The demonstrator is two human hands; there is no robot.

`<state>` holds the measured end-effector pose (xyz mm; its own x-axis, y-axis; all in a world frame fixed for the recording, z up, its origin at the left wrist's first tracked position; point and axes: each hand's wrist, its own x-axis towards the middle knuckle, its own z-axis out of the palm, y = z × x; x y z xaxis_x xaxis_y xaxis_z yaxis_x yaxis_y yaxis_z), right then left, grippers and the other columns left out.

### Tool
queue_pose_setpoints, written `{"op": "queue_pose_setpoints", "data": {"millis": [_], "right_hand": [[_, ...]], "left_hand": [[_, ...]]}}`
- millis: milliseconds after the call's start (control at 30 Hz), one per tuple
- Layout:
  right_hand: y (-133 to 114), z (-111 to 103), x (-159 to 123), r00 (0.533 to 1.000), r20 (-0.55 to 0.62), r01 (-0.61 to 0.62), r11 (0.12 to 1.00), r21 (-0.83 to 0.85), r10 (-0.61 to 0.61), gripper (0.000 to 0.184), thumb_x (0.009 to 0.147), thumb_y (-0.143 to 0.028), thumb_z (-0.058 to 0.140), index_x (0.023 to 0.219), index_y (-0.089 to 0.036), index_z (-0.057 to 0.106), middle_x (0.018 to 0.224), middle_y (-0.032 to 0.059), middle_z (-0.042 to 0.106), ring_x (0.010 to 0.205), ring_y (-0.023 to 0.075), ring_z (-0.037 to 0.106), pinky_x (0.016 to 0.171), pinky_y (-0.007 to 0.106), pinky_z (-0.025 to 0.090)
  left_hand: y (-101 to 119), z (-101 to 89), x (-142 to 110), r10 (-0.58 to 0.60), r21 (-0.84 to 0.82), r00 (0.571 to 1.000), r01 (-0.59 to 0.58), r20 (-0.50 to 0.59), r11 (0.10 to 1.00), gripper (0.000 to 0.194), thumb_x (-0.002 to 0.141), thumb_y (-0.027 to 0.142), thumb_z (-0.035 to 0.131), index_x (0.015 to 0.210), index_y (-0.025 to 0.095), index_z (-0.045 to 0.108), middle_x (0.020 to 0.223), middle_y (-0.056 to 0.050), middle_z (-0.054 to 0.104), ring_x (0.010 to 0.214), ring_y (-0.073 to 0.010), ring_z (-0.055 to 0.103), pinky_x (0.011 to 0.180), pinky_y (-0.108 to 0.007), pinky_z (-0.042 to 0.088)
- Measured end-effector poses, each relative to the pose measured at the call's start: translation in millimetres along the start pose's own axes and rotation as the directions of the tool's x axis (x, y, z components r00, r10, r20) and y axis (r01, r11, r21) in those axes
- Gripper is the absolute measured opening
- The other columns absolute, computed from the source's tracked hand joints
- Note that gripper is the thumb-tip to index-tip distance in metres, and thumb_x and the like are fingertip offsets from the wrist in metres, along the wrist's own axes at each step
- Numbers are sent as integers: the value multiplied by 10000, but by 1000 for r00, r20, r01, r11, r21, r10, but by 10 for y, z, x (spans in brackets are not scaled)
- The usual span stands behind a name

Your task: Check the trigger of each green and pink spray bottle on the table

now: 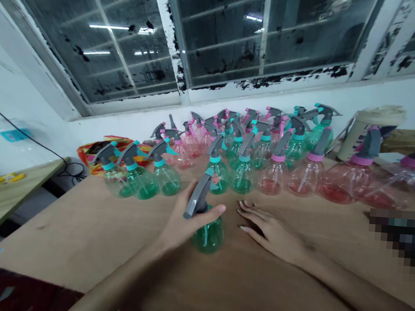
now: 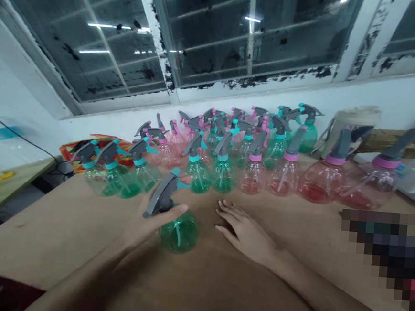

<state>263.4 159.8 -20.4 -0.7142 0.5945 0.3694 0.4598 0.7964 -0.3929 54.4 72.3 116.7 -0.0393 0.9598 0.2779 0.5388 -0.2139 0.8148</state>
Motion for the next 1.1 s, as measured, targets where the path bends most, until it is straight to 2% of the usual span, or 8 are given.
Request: {"op": "queue_pose_setpoints", "data": {"millis": [167,300,433,533,667,767,967,1100], "right_hand": [[12,20,-5,1000,-7,4,1000,19,-4,458,917,-386,455,1331,-192,480,1414,71,451,1311,223,391,1087,456,339],[-23,-26,13,1000,17,-1,1000,10,1,461,923,-385,443,1337,-185,473,1408,76,456,1314,224,386,1089,463,334],[-53,-66,33,998,52,-21,1000,-4,21,467,928,-384,431,1341,-167,466,1421,79,437,1327,215,365,1095,445,327],[-58,-80,39,999,47,-25,1000,9,25,464,923,-375,448,1344,-180,464,1418,76,443,1324,213,371,1096,439,325],[-35,-76,31,999,26,-19,999,37,18,472,918,-373,460,1360,-210,442,1420,64,444,1323,221,372,1094,456,324],[-19,-63,21,999,45,-14,999,39,13,481,925,-390,441,1375,-223,419,1431,54,429,1331,216,358,1103,456,310],[-18,-50,7,999,32,-24,997,73,22,468,928,-379,439,1377,-248,414,1431,46,430,1330,220,359,1101,471,311],[-15,-53,5,999,37,-25,996,82,22,487,926,-380,446,1392,-249,389,1436,43,422,1336,218,349,1099,462,319]], "left_hand": [[-64,89,46,66,-5,998,-66,19,998,271,833,308,584,1094,235,579,1093,-55,641,918,-212,627,781,-340,504],[-112,143,172,58,-50,998,-56,34,997,314,836,231,529,1147,244,567,1005,-45,678,740,-175,635,723,-331,504],[-136,185,330,109,-72,992,-104,68,992,387,767,137,501,1121,248,609,904,-25,699,776,-191,635,743,-326,499],[-168,196,421,110,-52,988,-105,111,993,410,741,123,488,1102,260,628,868,-6,697,635,-159,598,595,-283,478],[-194,192,458,111,19,985,-115,130,993,368,752,176,488,1076,260,643,647,31,612,488,-130,494,492,-262,419],[-174,183,440,111,32,982,-117,151,993,345,774,235,483,1079,262,641,613,25,596,513,-149,522,513,-274,449],[-104,168,436,149,-75,976,-138,158,988,300,775,229,530,1042,288,652,1014,-21,684,924,-222,625,857,-369,516],[-107,167,429,92,-103,981,-76,168,992,273,801,270,542,1053,301,641,1050,-26,686,971,-228,624,871,-385,521]]}}
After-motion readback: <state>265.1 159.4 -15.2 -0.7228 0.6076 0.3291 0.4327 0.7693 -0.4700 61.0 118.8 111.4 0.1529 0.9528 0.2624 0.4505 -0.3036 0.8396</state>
